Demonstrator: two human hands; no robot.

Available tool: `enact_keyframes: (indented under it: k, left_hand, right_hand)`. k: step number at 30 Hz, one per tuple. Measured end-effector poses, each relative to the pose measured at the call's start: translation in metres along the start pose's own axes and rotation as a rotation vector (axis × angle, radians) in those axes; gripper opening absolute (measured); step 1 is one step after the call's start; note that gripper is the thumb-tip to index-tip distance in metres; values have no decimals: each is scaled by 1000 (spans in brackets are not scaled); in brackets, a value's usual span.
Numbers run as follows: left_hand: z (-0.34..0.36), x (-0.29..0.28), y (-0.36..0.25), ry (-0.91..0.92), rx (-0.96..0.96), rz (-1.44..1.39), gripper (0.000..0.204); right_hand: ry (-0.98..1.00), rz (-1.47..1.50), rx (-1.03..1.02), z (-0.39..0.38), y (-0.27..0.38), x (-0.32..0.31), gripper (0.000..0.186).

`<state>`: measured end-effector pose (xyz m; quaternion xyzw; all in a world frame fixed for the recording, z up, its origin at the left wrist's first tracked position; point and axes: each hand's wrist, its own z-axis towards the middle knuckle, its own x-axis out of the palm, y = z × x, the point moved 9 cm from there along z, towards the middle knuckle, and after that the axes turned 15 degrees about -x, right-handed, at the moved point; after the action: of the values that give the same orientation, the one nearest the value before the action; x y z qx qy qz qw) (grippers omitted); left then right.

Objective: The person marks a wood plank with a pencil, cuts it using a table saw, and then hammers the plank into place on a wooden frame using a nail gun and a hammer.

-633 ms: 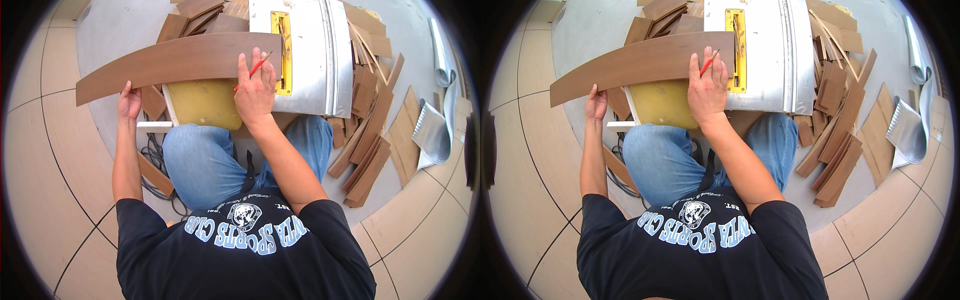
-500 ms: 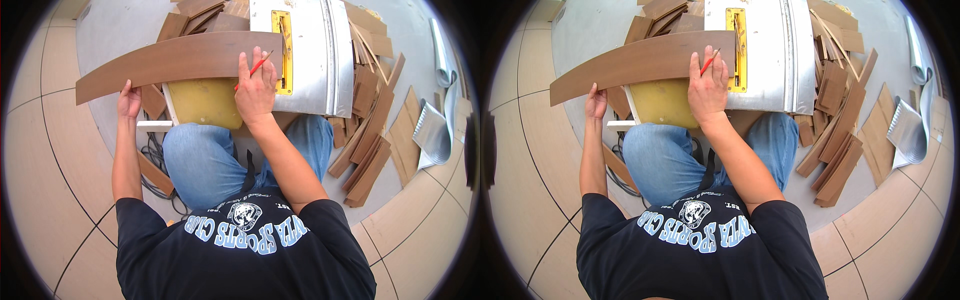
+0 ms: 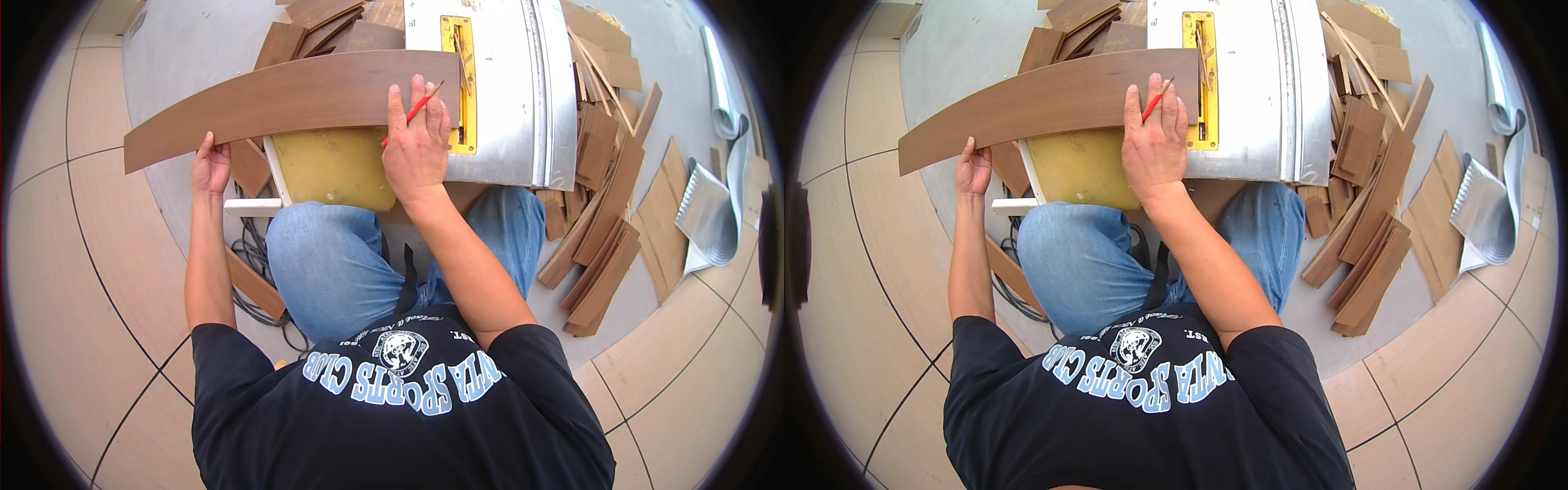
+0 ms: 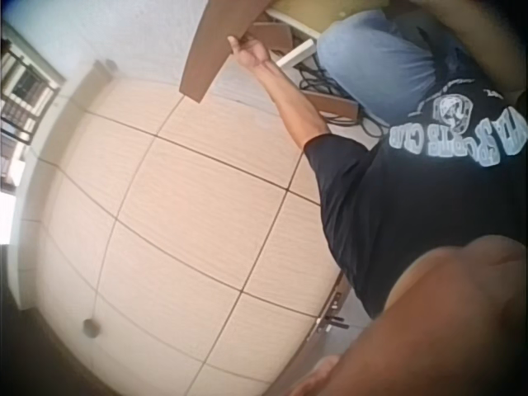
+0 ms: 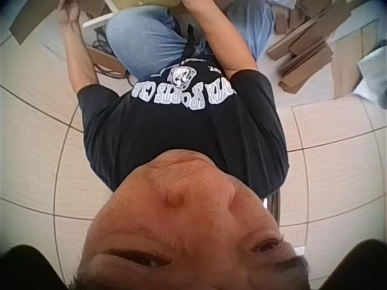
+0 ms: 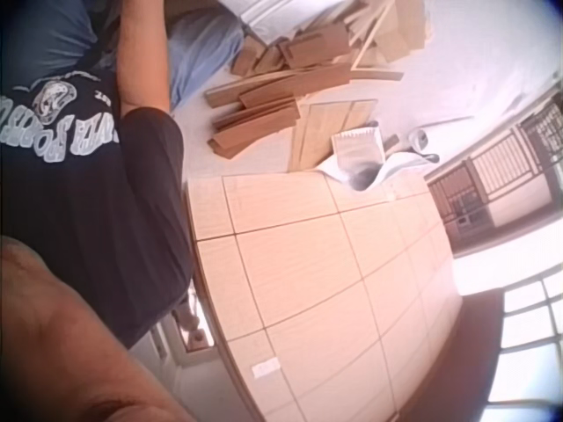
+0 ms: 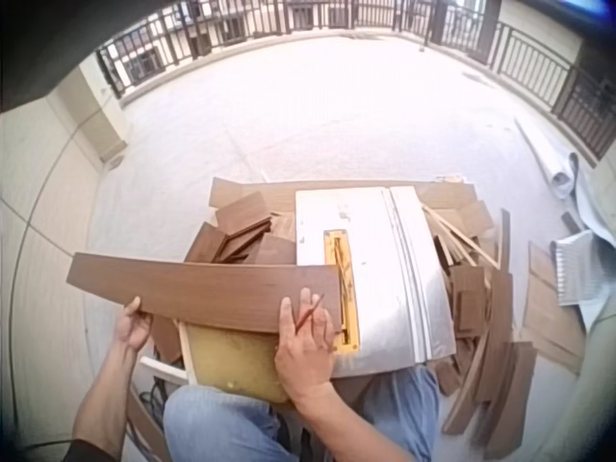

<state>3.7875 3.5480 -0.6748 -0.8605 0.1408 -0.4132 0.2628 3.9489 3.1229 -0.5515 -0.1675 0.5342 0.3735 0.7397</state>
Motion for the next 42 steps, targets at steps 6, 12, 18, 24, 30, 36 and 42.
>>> enact_keyframes:
  k: [6, 12, 18, 24, 30, 36, 42]
  left_hand:
    - [11, -9, 0, 6, 2, -58, 23]
    - [14, -8, 1, -5, 7, -52, 23]
    - [6, -4, 3, -15, -2, -24, 25]
    - [-5, 0, 6, -23, 20, -27, 26]
    - [-18, -5, 9, -47, 28, -19, 29]
    - [-45, -26, 25, -17, 16, -91, 30]
    - [-87, -25, 15, 86, 35, -114, 36]
  right_hand:
    - [-4, 27, 5, 10, -1, 5, 48]
    - [4, 40, 19, 10, -3, 2, 49]
    - [3, 29, 25, 3, -4, 5, 60]
    - [-10, 13, 21, 0, -2, 1, 58]
    - [-15, 11, 13, -10, 3, -5, 56]
    - [31, 44, -23, -38, 18, -32, 53]
    - [-215, 579, -69, -64, -11, -118, 41]
